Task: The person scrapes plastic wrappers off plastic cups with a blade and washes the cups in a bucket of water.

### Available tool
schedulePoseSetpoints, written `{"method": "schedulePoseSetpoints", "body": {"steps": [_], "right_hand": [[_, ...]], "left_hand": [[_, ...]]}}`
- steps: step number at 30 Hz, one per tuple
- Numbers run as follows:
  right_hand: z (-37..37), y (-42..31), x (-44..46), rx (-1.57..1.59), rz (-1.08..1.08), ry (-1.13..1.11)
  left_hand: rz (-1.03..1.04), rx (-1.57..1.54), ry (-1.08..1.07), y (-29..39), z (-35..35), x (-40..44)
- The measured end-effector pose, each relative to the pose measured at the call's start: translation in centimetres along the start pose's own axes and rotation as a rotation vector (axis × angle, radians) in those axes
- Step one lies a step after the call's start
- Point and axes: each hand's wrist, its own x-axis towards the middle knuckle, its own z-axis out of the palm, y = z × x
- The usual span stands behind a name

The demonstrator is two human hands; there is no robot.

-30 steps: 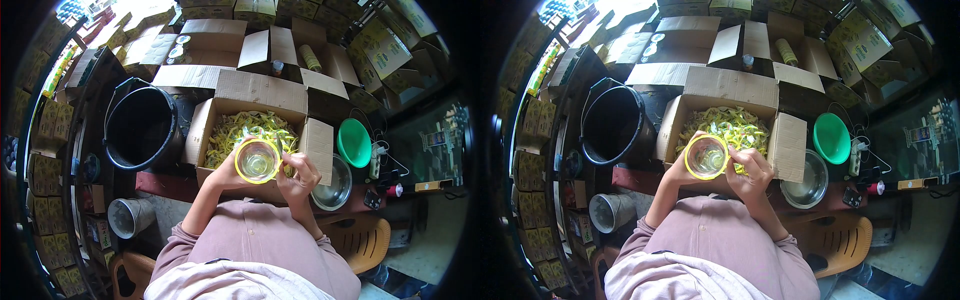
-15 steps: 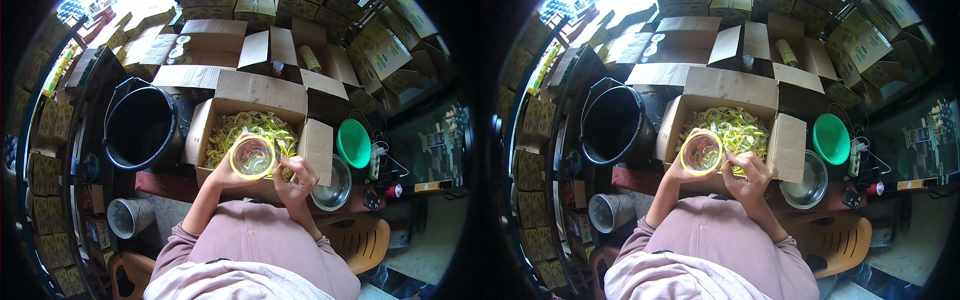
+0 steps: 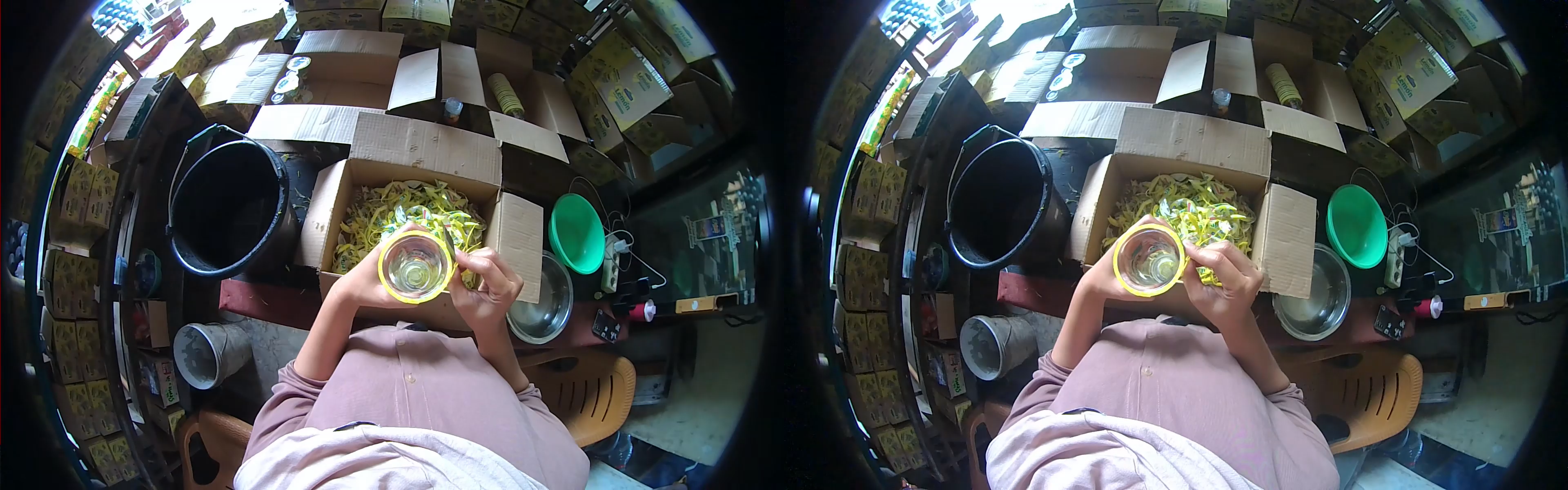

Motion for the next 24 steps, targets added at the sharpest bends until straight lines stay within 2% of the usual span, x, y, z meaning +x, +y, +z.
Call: {"method": "schedulePoseSetpoints", "body": {"steps": [6,10,13,14,24], "right_hand": [[0.2,0.0,0.1,-0.012,0.017,0.021],[0.5,0.1,0.0,-0.005,0.053,0.088],[0.6,0.1,-0.2,-0.029,0.066,0.105],[0.6,0.1,-0.3,-0.04,0.068,0.109],[1.3,0.0,-0.9,-0.111,0.009,0.144]], "left_hand": [[-0.041,-0.053,0.009,-0.1,-0.3,0.2],[0.063,0.0,0.179,0.2,0.2,1.0],[0.05,-0.042,0.23,0.5,0.4,1.0],[0.047,-0.111,0.223,0.3,0.4,1.0],[0.081,-0.021,0.269,-0.2,1.3,0.7]]}}
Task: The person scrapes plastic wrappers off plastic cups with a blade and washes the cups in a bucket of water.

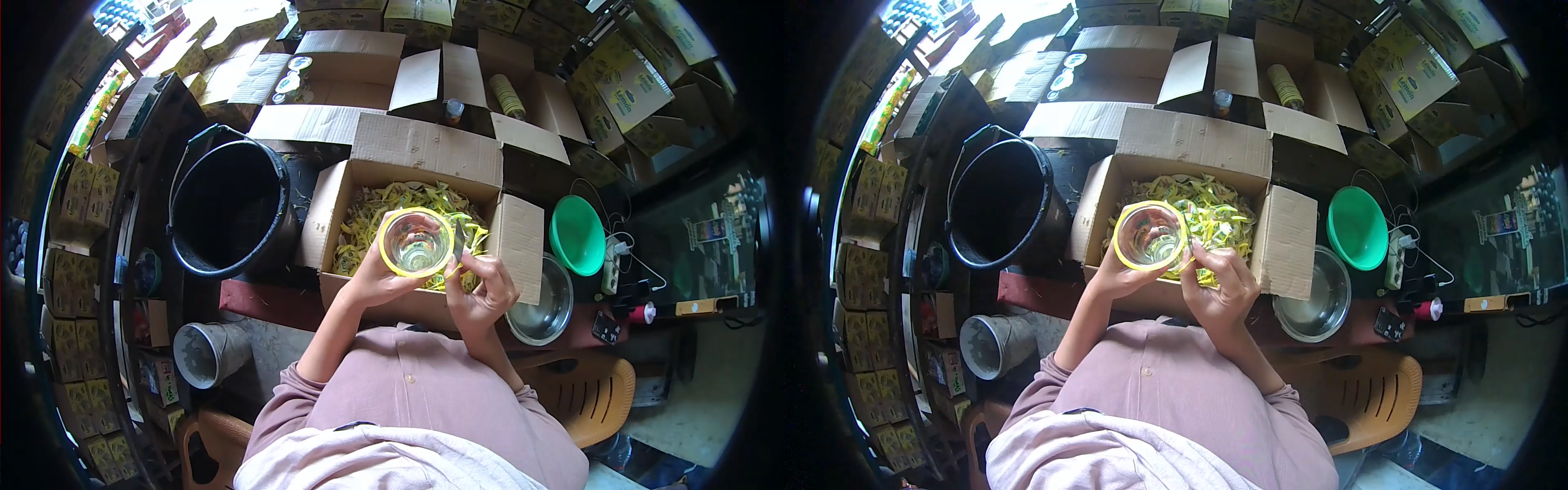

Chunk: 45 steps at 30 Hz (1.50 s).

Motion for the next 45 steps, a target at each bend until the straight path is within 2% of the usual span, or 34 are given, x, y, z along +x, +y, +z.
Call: {"method": "schedulePoseSetpoints", "body": {"steps": [9,17,29,36,45], "right_hand": [[-0.2,0.3,0.0,-0.016,0.003,-0.013],[-0.5,0.7,0.2,0.138,0.067,-0.026],[-0.4,0.1,0.4,0.022,-0.037,-0.032],[-0.9,1.0,0.8,0.12,0.046,-0.086],[-1.1,0.6,0.4,0.049,0.025,-0.065]], "left_hand": [[0.016,0.185,-0.072,0.0,-0.5,-0.2],[-0.006,0.078,-0.094,0.8,-0.7,0.1],[-0.036,0.078,-0.138,0.9,-1.0,0.0],[-0.108,0.045,-0.175,0.7,-1.3,-0.2],[-0.041,0.091,-0.202,0.6,-1.2,-0.1]]}}
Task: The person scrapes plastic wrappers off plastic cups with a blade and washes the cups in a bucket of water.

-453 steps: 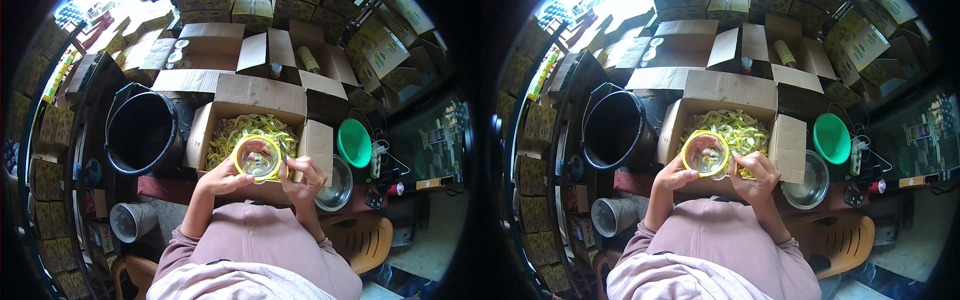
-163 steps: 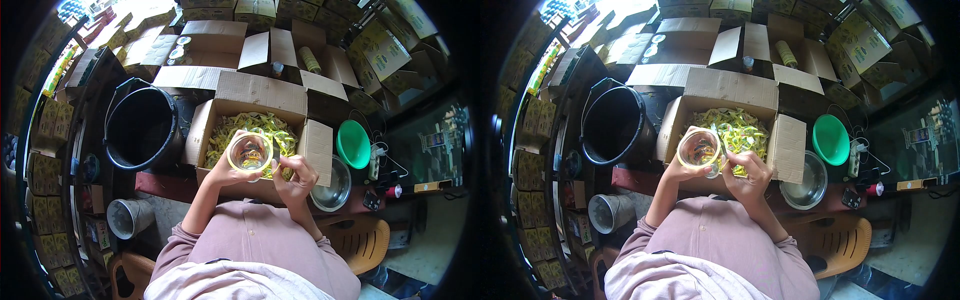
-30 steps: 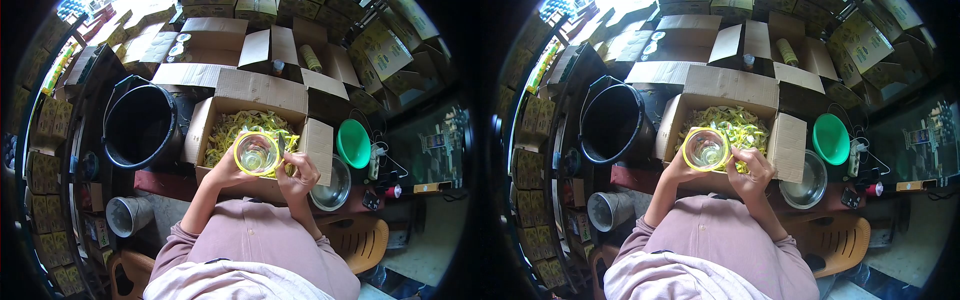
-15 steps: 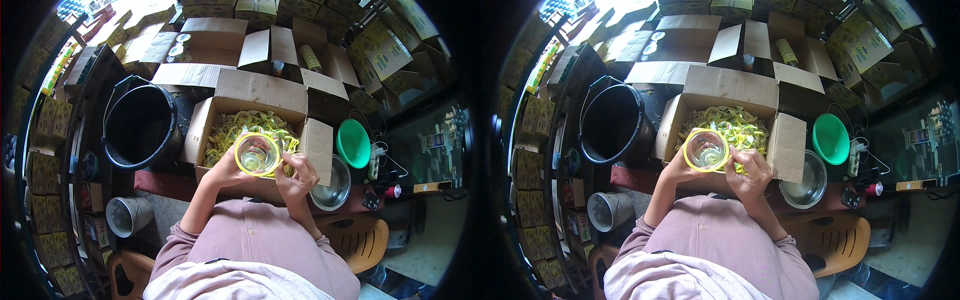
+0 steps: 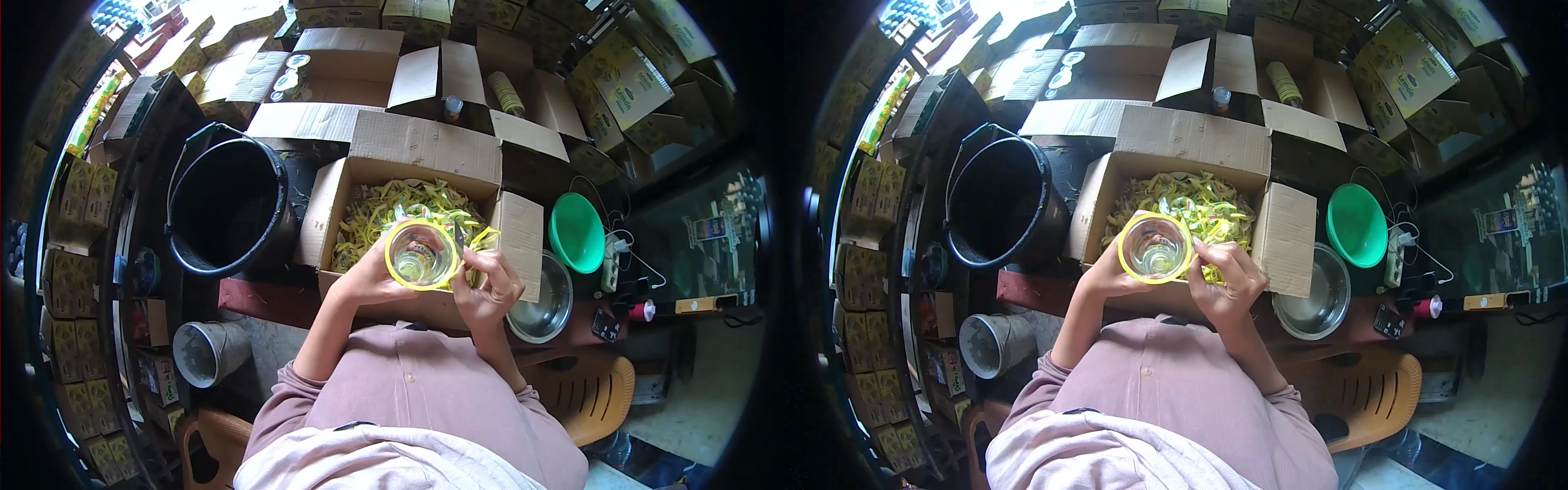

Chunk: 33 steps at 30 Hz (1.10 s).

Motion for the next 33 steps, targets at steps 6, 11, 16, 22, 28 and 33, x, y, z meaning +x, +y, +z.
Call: {"method": "schedulePoseSetpoints", "body": {"steps": [6,11,16,22,28,33], "right_hand": [[0.3,0.1,0.1,0.041,0.004,0.01],[0.5,-0.2,-0.4,0.001,0.003,0.009],[0.3,-0.2,-0.1,0.032,0.03,-0.002],[0.3,-0.2,-0.2,0.043,0.064,0.06],[0.1,-1.0,-0.2,0.044,0.051,0.129],[-0.2,1.0,-0.3,-0.035,0.031,0.236]], "left_hand": [[-0.073,-0.103,0.014,-0.4,-0.1,-0.2],[-0.021,-0.03,0.081,-0.3,0.3,0.1],[-0.075,-0.019,0.014,-0.5,0.5,-0.2],[-0.16,-0.119,-0.004,-0.1,0.7,-0.2],[-0.139,-0.325,0.146,0.7,1.3,0.1],[-0.112,-0.335,0.179,-0.3,0.9,-0.4]]}}
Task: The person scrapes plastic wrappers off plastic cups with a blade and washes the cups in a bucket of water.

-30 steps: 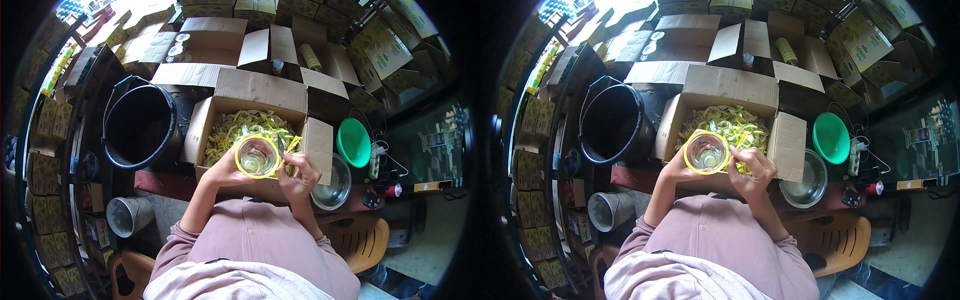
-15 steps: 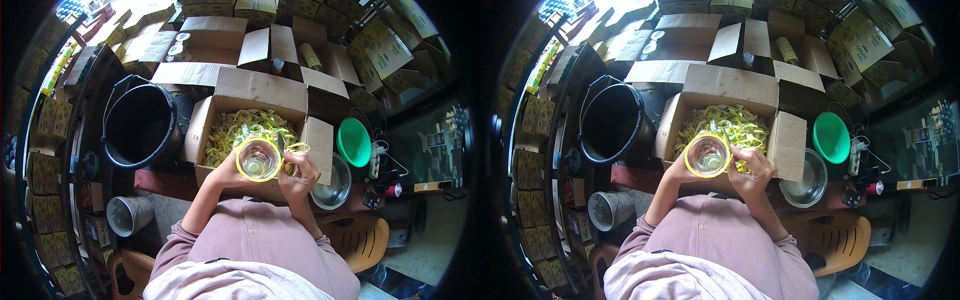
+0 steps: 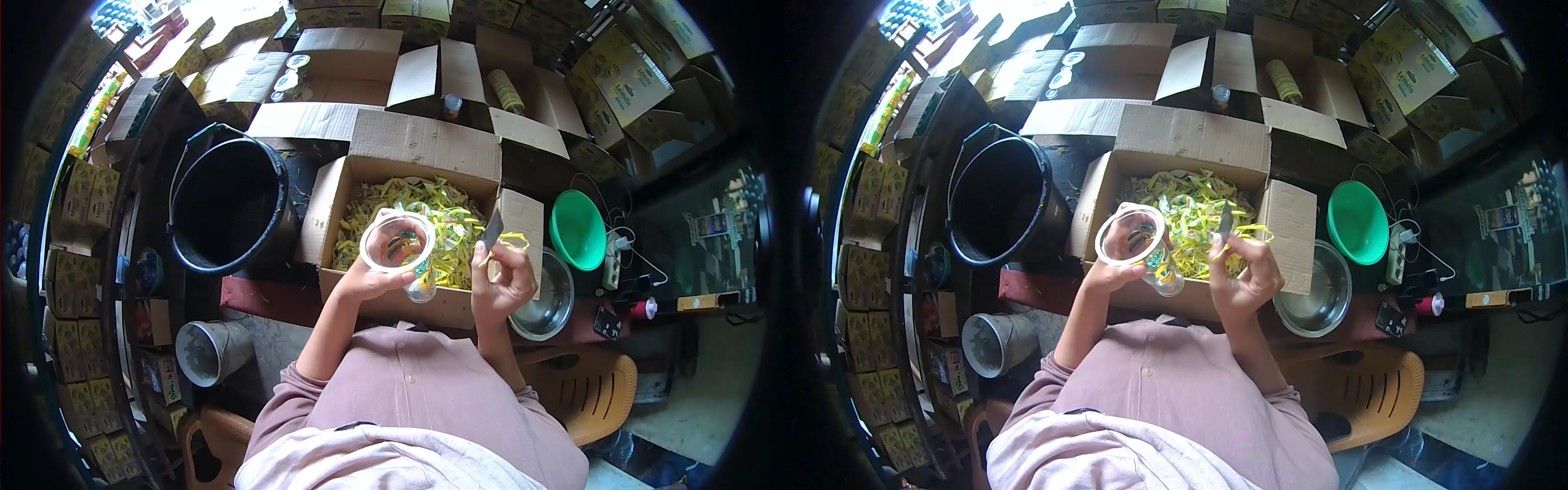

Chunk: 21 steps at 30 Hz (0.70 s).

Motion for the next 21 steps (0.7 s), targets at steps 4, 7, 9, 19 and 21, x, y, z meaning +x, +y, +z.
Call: {"method": "schedulePoseSetpoints", "body": {"steps": [4,7,9,19,21], "right_hand": [[-0.4,2.0,0.9,-0.269,0.505,-0.722],[-1.1,3.5,-0.4,-0.399,0.5,-0.85],[-1.2,3.9,-0.6,-0.322,0.514,-0.832],[-1.8,2.7,-0.7,-0.096,0.287,-0.41],[-2.1,1.8,-0.5,-0.065,0.319,-0.369]], "left_hand": [[0.064,0.173,0.039,0.6,-0.1,0.2],[0.086,0.304,0.084,0.8,0.1,0.3],[0.078,0.385,0.13,0.4,0.1,0.0],[0.195,0.331,0.214,0.7,0.9,-0.7],[0.183,0.409,0.211,0.7,0.9,-0.8]]}}
